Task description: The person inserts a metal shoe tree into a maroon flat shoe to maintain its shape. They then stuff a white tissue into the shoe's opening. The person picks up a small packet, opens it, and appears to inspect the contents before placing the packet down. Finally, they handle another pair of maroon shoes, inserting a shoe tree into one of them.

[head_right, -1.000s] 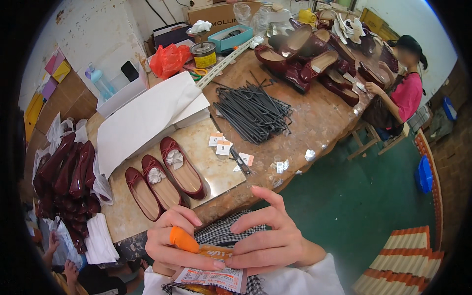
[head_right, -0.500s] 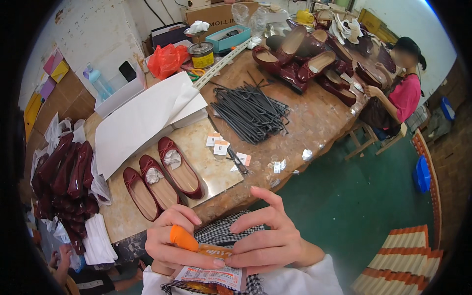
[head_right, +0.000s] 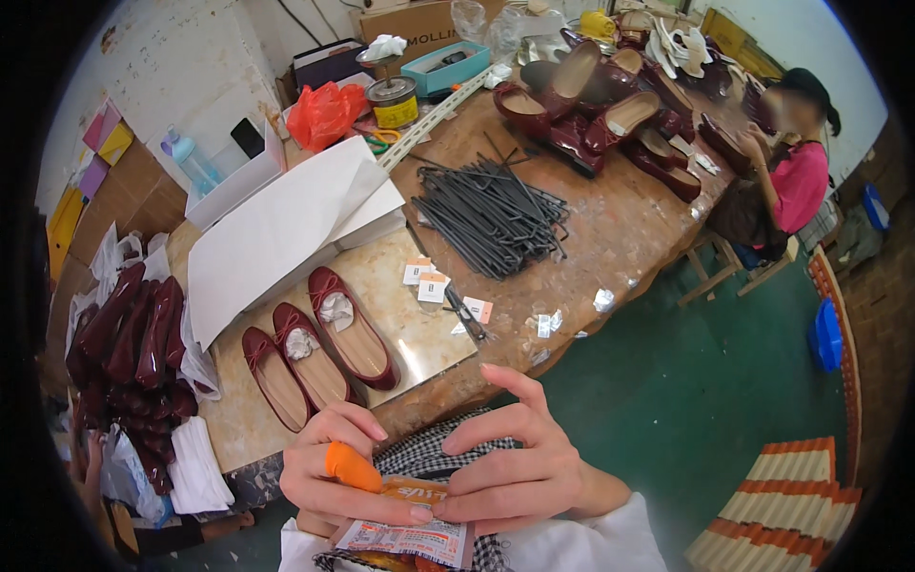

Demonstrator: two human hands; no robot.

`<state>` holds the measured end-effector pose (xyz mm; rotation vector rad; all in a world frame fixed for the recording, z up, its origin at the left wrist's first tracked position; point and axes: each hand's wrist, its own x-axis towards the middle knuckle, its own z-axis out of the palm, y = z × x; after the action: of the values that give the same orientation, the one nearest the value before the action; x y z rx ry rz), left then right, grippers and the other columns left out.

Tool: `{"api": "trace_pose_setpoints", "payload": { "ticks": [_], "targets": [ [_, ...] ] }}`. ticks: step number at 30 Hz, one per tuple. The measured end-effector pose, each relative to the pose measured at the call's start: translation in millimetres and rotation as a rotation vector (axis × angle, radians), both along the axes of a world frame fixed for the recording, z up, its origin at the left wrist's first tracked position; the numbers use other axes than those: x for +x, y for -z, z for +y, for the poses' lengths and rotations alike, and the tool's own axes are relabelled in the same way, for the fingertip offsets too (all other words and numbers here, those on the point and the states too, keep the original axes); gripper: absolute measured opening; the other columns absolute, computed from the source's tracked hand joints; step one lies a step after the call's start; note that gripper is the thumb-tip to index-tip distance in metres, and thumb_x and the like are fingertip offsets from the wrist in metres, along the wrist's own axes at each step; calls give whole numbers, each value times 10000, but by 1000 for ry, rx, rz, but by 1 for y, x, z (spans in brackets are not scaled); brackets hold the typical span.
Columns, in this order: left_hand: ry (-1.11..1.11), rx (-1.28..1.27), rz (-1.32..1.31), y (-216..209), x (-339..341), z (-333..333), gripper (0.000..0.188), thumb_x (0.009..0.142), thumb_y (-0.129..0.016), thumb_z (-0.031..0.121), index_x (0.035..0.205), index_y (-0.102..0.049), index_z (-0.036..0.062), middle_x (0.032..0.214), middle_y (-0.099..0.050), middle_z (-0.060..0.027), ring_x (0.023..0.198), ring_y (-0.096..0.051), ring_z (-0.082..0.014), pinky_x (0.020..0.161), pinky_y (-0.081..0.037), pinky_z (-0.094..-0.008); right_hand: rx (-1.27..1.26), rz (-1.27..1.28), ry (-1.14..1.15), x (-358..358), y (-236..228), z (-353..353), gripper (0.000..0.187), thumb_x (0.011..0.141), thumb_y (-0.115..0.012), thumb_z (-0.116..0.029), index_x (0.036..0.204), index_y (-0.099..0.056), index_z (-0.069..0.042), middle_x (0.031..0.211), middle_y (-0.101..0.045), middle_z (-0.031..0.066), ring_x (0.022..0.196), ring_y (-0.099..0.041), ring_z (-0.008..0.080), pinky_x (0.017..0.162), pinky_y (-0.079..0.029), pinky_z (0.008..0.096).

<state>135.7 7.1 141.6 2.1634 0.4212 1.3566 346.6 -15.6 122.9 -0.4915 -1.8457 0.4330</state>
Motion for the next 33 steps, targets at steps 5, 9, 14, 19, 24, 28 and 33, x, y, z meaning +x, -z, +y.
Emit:
{"api": "trace_pose_setpoints", "payload": {
  "ticks": [5,9,14,19,24,28,33],
  "targets": [
    [-61,-23,16,-1,-12,-7,323,568,-677,179,866,-786,233,674,-441,54,731,-509,-139,699,-515,-317,7,-5,-66,-11,-1,11,166,776,-707,-304,856,-759,-168,811,-642,-87,930,-605,179,1087,-248,558],
    [-96,20,-20,1,-16,-9,283,554,-654,242,800,-790,204,658,-477,53,690,-481,-123,668,-494,-316,5,-37,-95,-16,-7,12,163,777,-705,-305,853,-757,-171,815,-640,-91,937,-602,174,1089,-248,554],
    [-99,38,-34,0,-18,-10,282,550,-640,279,770,-792,191,653,-494,51,665,-467,-117,647,-482,-315,7,-49,-77,-19,-7,7,156,776,-707,-299,852,-755,-173,818,-638,-93,946,-598,173,1085,-252,553],
    [-76,52,-22,-3,-24,-13,291,562,-631,293,782,-794,193,653,-495,55,669,-468,-115,659,-480,-314,-5,-55,-69,-22,-12,1,154,774,-709,-289,860,-754,-170,819,-639,-92,949,-597,175,1082,-253,559],
    [-97,58,-30,0,-30,-16,299,571,-624,298,792,-795,192,652,-498,56,671,-468,-114,668,-479,-315,10,-61,-97,-28,-10,3,160,775,-708,-289,866,-753,-165,821,-643,-89,948,-597,178,1078,-254,563],
    [-106,69,-21,0,-33,-18,304,578,-616,305,794,-795,190,653,-501,55,673,-468,-113,678,-478,-314,-9,-82,-116,-29,-15,2,157,778,-706,-286,866,-753,-164,827,-645,-87,949,-598,180,1078,-255,562],
    [-80,72,-27,-2,-31,-17,289,576,-619,291,782,-794,191,651,-500,55,671,-467,-112,674,-480,-312,-2,-67,-98,-28,-15,0,146,783,-703,-277,862,-755,-165,836,-644,-88,950,-598,177,1079,-257,557]
  ]
}}
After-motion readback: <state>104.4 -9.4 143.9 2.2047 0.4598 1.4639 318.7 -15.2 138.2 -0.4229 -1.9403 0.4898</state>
